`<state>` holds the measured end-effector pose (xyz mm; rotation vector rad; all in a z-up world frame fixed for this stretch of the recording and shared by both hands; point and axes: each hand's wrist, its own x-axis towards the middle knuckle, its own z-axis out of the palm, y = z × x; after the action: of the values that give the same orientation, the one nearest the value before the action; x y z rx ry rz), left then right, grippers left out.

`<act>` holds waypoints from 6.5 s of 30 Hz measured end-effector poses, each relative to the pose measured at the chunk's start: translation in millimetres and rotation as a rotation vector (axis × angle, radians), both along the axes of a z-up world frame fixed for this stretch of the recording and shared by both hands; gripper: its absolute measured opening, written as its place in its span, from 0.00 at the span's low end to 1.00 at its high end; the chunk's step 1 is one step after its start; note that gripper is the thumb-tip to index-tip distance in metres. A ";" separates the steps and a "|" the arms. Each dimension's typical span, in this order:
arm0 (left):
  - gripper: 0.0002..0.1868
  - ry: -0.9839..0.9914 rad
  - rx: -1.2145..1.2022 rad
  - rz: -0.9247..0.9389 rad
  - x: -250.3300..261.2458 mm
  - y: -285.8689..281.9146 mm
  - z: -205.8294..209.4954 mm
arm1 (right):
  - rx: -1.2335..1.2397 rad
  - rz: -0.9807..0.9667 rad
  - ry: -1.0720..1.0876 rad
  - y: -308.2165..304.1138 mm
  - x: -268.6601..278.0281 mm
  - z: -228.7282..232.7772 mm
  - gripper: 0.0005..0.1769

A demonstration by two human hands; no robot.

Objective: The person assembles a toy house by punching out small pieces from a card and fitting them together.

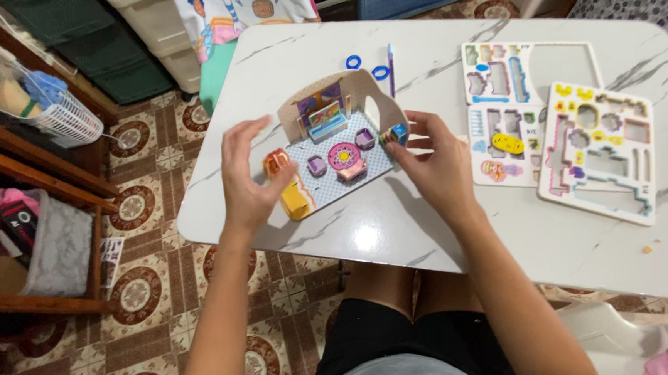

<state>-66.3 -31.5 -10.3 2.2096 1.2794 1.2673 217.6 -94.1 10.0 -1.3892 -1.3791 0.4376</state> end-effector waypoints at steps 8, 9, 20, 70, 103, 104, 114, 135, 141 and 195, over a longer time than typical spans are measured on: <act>0.91 0.497 -0.451 0.024 -17.3 -12.5 -15.0 | -0.043 0.005 -0.086 10.0 -0.2 -0.7 0.16; 0.90 0.415 -0.467 0.032 -17.9 -10.7 -15.5 | -0.055 -0.005 -0.147 13.5 -0.6 1.4 0.16; 0.83 0.281 -0.378 0.130 -17.8 8.7 -31.8 | 0.011 0.085 -0.163 88.7 -10.2 -18.0 0.13; 0.18 -0.164 -0.289 -0.513 264.2 -21.1 -11.6 | -0.151 -0.050 0.321 -55.2 153.4 -15.8 0.12; 0.07 -0.685 -0.987 -0.518 279.5 -3.7 -27.7 | -0.200 -0.326 0.331 -106.2 184.0 -27.7 0.11; 0.07 -0.566 -0.974 -0.519 278.8 10.4 -23.5 | -0.214 -0.370 0.163 -103.9 201.5 -26.5 0.11; 0.09 -0.248 -0.775 -0.415 288.7 48.5 -32.6 | -0.469 -0.368 -0.428 -24.1 345.4 -16.9 0.15; 0.06 -0.297 -0.422 -0.385 287.3 33.5 0.1 | -0.539 -0.203 0.068 -21.8 376.5 -0.5 0.22; 0.10 -0.627 -0.712 -0.612 294.0 34.8 -8.4 | -0.480 -0.069 0.240 -6.8 311.9 21.2 0.17; 0.13 -0.904 -0.622 -0.669 271.8 56.9 9.2 | -0.323 0.120 -0.293 38.0 207.8 113.1 0.11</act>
<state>205.5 25.3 -1.2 1.1868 0.4125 1.1330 425.4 -56.1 123.1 -1.6882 -1.6907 0.5721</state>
